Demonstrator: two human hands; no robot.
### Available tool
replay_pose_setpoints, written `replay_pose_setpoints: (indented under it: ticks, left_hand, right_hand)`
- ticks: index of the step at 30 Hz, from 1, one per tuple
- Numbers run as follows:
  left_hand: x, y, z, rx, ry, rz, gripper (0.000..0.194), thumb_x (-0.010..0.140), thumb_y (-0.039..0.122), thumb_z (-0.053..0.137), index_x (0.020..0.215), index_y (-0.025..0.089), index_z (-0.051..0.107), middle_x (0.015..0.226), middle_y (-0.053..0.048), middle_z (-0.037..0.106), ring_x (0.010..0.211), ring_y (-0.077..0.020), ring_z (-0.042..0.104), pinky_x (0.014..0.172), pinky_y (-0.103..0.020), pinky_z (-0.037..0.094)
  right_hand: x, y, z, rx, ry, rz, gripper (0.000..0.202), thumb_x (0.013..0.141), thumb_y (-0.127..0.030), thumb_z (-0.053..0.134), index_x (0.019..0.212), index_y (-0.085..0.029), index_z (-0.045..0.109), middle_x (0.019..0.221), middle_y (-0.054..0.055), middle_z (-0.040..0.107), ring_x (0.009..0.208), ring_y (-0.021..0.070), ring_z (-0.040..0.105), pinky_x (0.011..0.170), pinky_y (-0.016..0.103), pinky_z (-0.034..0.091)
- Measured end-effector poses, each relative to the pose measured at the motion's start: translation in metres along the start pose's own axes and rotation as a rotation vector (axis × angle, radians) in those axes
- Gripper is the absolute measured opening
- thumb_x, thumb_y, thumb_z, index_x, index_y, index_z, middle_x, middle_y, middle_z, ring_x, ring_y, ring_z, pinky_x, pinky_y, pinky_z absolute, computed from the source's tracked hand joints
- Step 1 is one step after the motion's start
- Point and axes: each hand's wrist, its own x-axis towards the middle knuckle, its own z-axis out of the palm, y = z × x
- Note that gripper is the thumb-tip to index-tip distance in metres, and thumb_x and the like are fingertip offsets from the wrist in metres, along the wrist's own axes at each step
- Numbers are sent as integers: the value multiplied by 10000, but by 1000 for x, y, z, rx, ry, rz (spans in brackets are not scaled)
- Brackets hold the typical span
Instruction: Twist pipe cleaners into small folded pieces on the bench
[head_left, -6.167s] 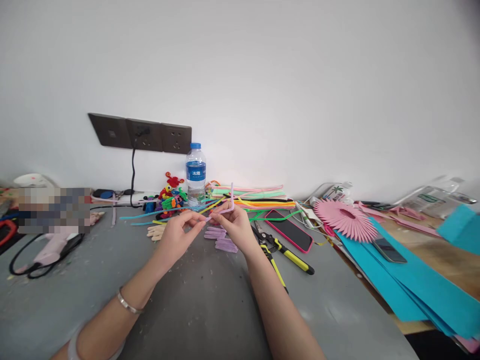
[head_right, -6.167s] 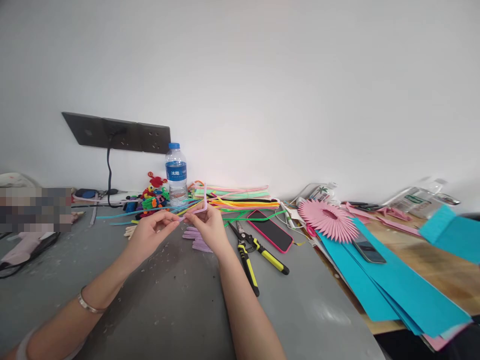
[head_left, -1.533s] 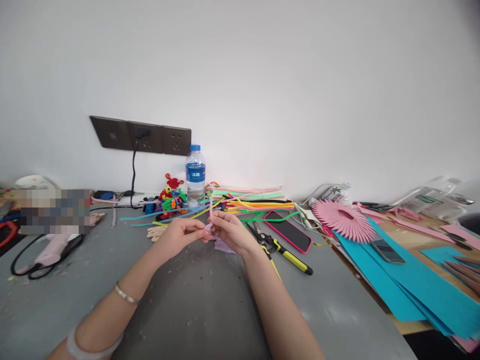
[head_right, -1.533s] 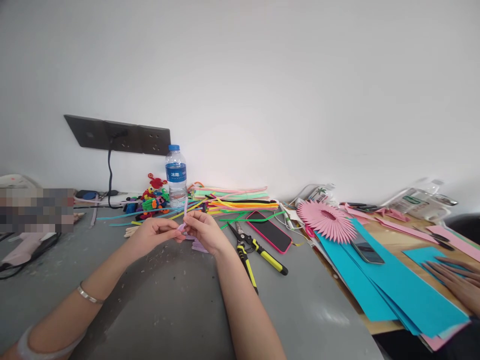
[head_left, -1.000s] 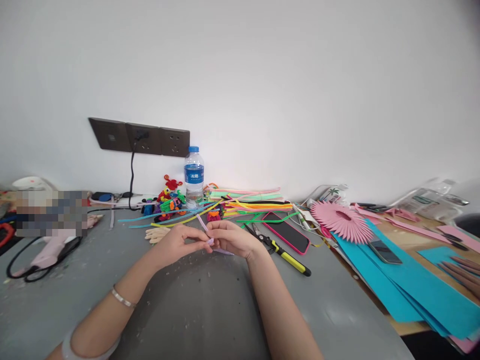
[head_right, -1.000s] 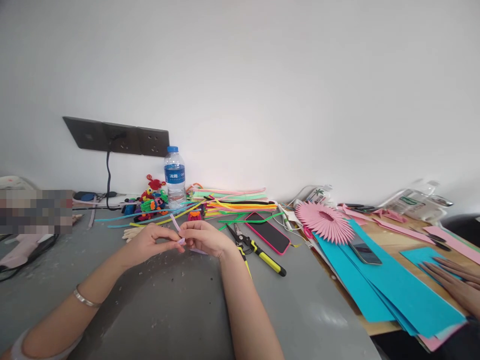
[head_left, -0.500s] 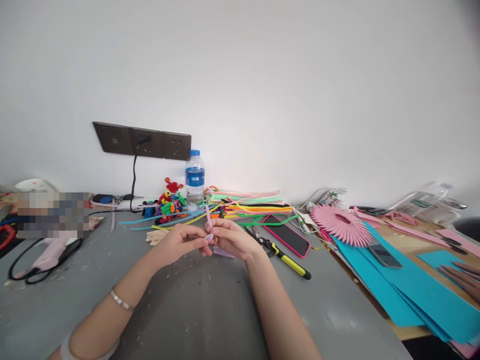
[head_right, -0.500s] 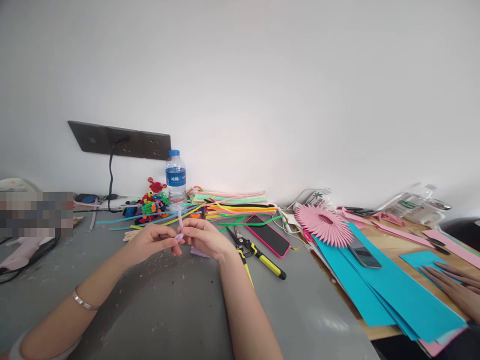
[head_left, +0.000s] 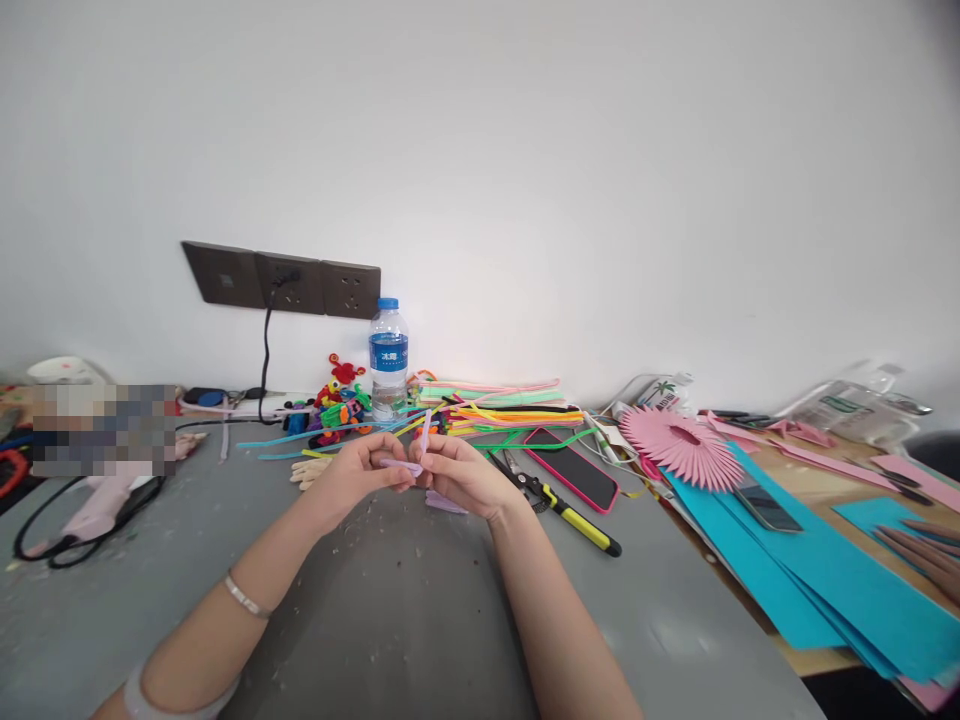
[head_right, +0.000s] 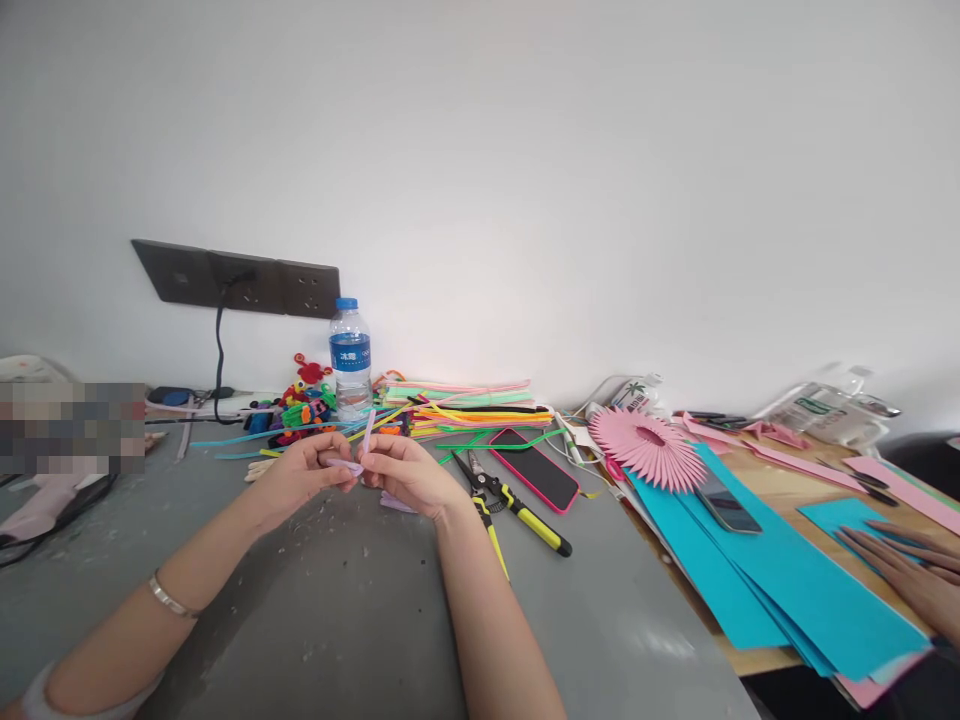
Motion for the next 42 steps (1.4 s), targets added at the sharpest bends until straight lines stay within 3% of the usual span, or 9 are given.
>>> replay_pose_setpoints:
  ticks: [5, 10, 17, 27, 32, 37, 42]
  left_hand:
    - [1, -4, 5, -301, 33, -52, 295, 623, 260, 873, 775, 146, 646, 673, 19, 650, 603, -79, 596, 583, -174, 513]
    - [2, -10, 12, -454, 54, -95, 314, 586, 271, 895, 792, 136, 700, 697, 1, 654, 630, -76, 599, 607, -168, 539]
    - [0, -7, 15, -404, 105, -19, 298, 583, 297, 894, 714, 155, 667, 763, 11, 648, 699, -92, 591, 591, -186, 515]
    - [-1, -5, 21, -404, 137, 143, 300, 631, 301, 869, 689, 161, 609, 639, 54, 548, 508, -39, 393, 492, -170, 361]
    - [-3, -4, 23, -427, 137, 182, 279, 608, 284, 880, 676, 165, 638, 654, 44, 544, 576, -61, 427, 503, -172, 359]
    - [-3, -3, 22, -394, 96, 154, 268, 615, 270, 874, 660, 160, 633, 625, 42, 536, 566, -68, 424, 509, -189, 349]
    - [-4, -3, 19, -300, -34, 47, 268, 637, 276, 861, 670, 144, 631, 577, 39, 518, 530, -62, 405, 504, -196, 333]
  right_hand:
    - [2, 0, 4, -5, 73, -62, 250, 716, -333, 804, 787, -160, 639, 755, -9, 559, 652, 87, 480, 640, 215, 390]
    - [5, 2, 3, -53, 132, -128, 247, 724, -341, 793, 783, -160, 635, 744, -5, 548, 658, 100, 481, 645, 229, 395]
    - [5, 2, 5, -68, 128, -124, 255, 739, -361, 774, 774, -160, 620, 738, -7, 542, 625, 90, 440, 621, 232, 349]
    - [4, 0, 10, -121, 128, -228, 248, 758, -378, 749, 757, -172, 610, 732, -11, 487, 634, 103, 404, 625, 249, 321]
    - [3, -2, 13, -127, 78, -259, 268, 782, -414, 720, 737, -177, 604, 705, -10, 460, 640, 117, 391, 626, 254, 321]
    - [1, -2, 13, -149, 79, -253, 280, 760, -431, 737, 730, -185, 604, 722, -7, 471, 647, 122, 403, 629, 259, 336]
    - [-2, -6, 10, -192, 40, -283, 237, 754, -375, 758, 735, -196, 602, 728, -13, 489, 675, 129, 456, 672, 269, 374]
